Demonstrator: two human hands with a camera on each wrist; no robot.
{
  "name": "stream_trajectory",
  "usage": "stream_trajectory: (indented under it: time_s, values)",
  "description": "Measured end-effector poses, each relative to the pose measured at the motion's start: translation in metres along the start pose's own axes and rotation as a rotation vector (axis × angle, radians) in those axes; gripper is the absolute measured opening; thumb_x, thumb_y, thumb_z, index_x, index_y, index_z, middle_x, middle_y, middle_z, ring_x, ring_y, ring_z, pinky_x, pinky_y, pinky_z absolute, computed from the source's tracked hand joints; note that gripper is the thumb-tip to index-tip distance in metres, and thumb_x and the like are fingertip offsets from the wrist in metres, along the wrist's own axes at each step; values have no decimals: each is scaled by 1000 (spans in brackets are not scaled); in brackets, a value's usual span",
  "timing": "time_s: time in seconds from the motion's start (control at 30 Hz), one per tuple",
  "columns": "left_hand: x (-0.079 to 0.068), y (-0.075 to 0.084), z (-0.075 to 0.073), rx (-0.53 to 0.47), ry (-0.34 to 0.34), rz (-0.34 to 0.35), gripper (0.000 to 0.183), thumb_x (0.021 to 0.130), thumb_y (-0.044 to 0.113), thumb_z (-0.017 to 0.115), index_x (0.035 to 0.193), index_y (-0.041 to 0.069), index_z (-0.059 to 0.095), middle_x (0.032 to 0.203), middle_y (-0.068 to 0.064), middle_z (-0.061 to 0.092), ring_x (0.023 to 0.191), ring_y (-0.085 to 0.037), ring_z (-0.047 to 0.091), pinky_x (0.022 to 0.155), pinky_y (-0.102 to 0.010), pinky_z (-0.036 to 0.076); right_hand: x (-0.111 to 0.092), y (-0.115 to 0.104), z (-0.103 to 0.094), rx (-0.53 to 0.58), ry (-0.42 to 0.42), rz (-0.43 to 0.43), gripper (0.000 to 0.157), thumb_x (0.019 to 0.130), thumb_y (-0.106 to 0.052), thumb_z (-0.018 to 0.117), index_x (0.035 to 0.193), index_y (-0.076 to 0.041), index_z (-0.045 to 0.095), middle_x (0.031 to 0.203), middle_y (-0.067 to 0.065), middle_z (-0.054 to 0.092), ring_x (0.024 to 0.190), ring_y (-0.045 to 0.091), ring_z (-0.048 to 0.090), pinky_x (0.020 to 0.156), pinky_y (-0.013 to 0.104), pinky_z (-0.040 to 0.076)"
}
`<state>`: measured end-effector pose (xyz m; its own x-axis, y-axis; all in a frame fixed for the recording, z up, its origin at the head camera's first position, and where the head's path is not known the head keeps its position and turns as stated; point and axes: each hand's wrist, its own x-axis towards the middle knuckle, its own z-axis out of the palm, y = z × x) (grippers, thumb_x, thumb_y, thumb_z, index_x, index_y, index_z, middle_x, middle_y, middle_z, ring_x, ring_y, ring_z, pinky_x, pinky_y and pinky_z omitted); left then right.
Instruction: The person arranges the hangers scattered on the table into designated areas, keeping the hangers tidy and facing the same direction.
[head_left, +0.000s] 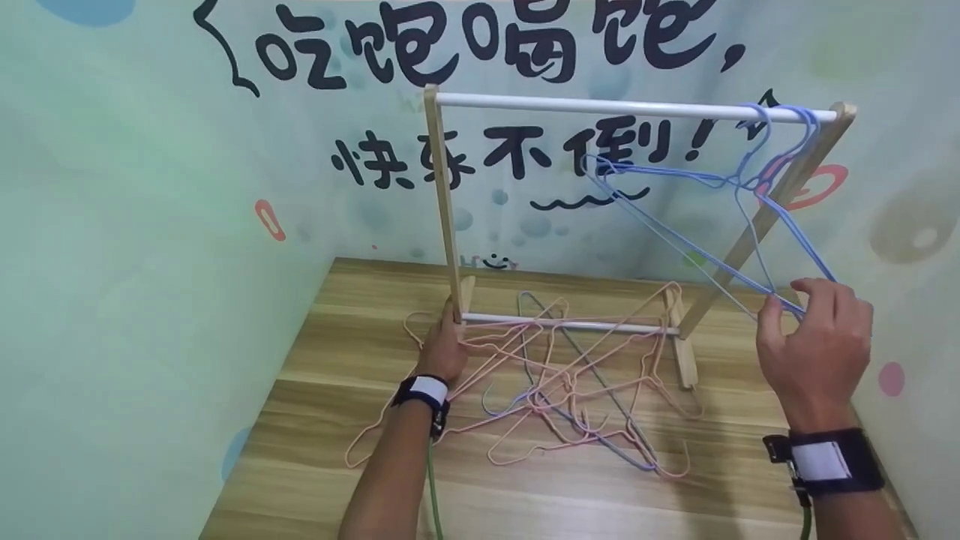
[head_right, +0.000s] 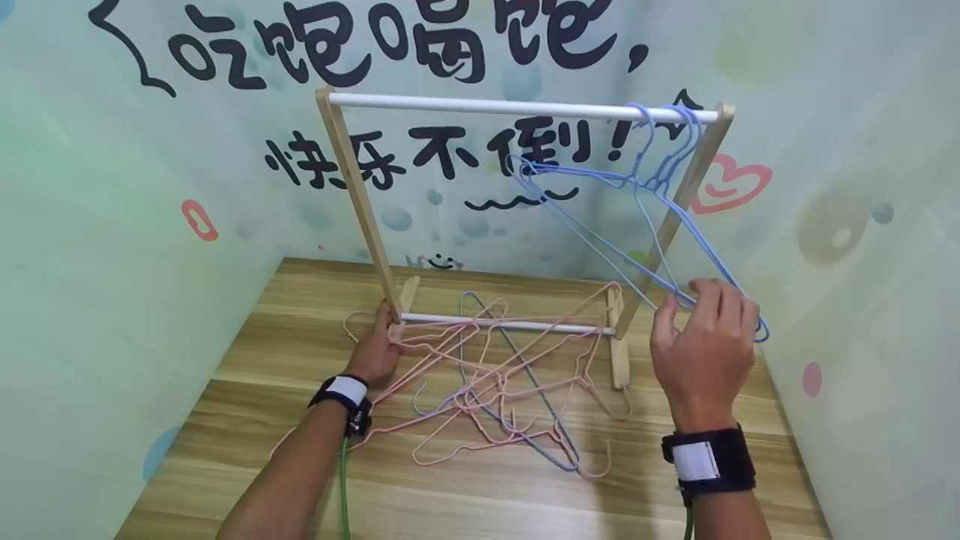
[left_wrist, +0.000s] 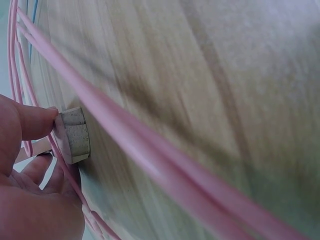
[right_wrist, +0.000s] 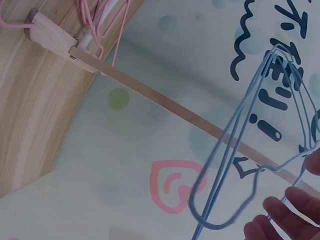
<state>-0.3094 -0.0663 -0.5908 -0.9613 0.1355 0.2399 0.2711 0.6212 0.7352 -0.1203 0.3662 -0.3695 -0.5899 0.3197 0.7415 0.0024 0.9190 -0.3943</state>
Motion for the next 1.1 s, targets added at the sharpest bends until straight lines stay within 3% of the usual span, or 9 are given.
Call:
stream_trajectory:
  time_s: [0.07, 0.17, 0.33, 0.4, 0.57, 0.87, 1.1]
  values:
    - [2, -4, 3, 12, -14, -20, 93, 87, -9, 70, 168, 14, 29, 129, -33, 66, 116, -52, 67, 97, -66, 56, -2, -3, -1, 1, 34, -33, 38, 105, -21, 63, 120, 14, 67, 122, 35, 66, 113, 56, 54, 88, 64, 42]
    - [-1, 8, -4, 20, -43, -56, 93, 89, -11, 67, 169, 14, 27, 132, -34, 64, 119, -53, 65, 98, -66, 55, -5, -10, 0, 25, 92, -88, 38, 104, -22, 62, 116, 14, 68, 120, 34, 67, 111, 56, 52, 87, 63, 39]
    - [-1, 5, -3, 20, -36, -41, 95, 91, -9, 69, 173, 10, 26, 137, -35, 64, 121, -55, 64, 101, -66, 53, -18, -16, 11, 94, 136, -220, 33, 100, -18, 62, 105, 13, 69, 107, 34, 69, 99, 56, 54, 82, 60, 39]
    - [1, -6, 3, 25, -23, -26, 98, 90, -6, 71, 174, 10, 24, 138, -34, 64, 122, -55, 64, 101, -65, 53, -25, -16, 18, 116, 105, -263, 31, 99, -17, 61, 103, 12, 68, 102, 33, 68, 96, 55, 55, 82, 60, 40]
    - [2, -11, 7, 25, -14, -18, 101, 88, -5, 74, 174, 12, 25, 139, -34, 64, 124, -54, 64, 103, -66, 53, -48, -9, 36, 139, -6, -303, 21, 97, -11, 62, 102, 9, 68, 97, 27, 68, 91, 51, 58, 77, 59, 46]
    - [0, -5, 6, 25, -12, -34, 101, 90, 3, 83, 174, 12, 26, 140, -33, 64, 126, -54, 63, 107, -64, 51, -101, 4, 67, 155, -245, -298, 15, 90, -2, 73, 104, 2, 69, 97, 19, 69, 88, 41, 61, 65, 52, 54]
    - [-3, -3, 3, 23, -2, -28, 95, 89, -4, 75, 171, 9, 30, 136, -37, 64, 123, -56, 63, 105, -66, 51, -154, 3, 83, 181, -407, -352, 19, 87, -2, 80, 104, -2, 70, 98, 11, 70, 90, 33, 63, 71, 49, 58]
